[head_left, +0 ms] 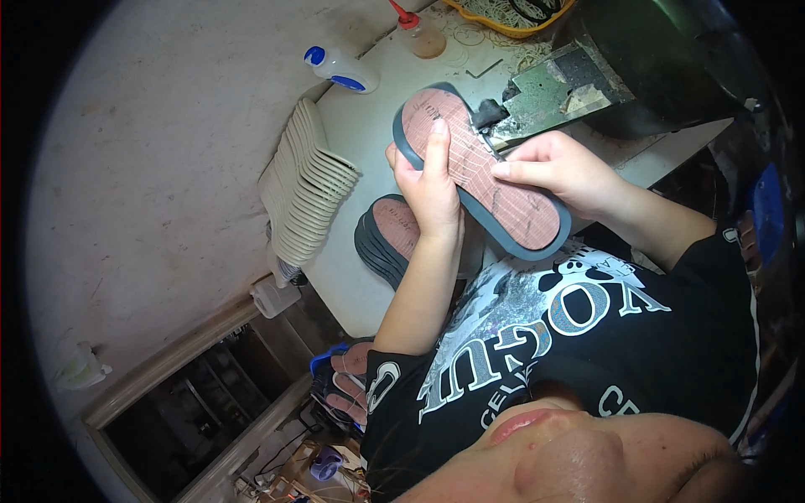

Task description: Checking and assembling shoe insoles and components on a workbench.

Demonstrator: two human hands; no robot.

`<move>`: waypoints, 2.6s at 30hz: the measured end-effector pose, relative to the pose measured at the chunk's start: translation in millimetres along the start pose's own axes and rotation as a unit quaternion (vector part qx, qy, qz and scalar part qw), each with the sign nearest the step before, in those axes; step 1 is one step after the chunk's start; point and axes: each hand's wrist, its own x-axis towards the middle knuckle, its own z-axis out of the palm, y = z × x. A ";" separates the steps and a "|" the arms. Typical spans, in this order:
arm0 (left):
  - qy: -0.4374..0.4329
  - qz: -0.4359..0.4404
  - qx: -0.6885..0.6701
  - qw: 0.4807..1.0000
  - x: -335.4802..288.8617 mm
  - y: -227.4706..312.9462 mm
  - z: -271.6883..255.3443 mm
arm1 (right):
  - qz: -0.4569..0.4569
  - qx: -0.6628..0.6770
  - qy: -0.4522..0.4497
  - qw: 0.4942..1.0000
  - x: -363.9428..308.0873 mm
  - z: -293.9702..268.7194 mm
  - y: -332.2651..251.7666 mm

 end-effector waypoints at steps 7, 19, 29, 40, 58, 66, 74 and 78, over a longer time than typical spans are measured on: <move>0.007 -0.015 -0.028 0.999 23.2 -7.5 2.8 | 0.190 0.036 -0.043 0.980 -29.8 2.7 -5.5; -0.251 0.364 0.497 0.747 125.9 33.2 -17.0 | 0.065 0.141 0.022 0.988 20.9 9.7 13.9; -0.604 0.184 0.545 0.551 169.4 58.1 7.2 | 0.053 0.148 0.036 0.987 61.8 13.5 11.7; -0.592 0.166 0.569 0.546 162.9 62.4 -6.5 | 0.078 0.180 -0.046 0.979 75.1 -1.7 14.5; -0.381 -0.273 0.393 0.791 49.5 45.4 -43.5 | 0.022 0.084 0.043 0.995 37.1 12.3 33.1; -0.295 -0.325 0.336 0.833 2.4 56.8 -25.4 | 0.027 0.015 0.032 0.999 2.0 6.7 30.2; -0.323 -0.336 0.320 0.825 29.0 46.9 -39.3 | 0.104 -0.050 -0.032 0.993 -52.6 -1.8 39.4; -0.285 -0.197 0.429 0.834 54.7 39.6 -43.8 | 0.063 0.030 0.016 0.997 -27.6 8.0 51.5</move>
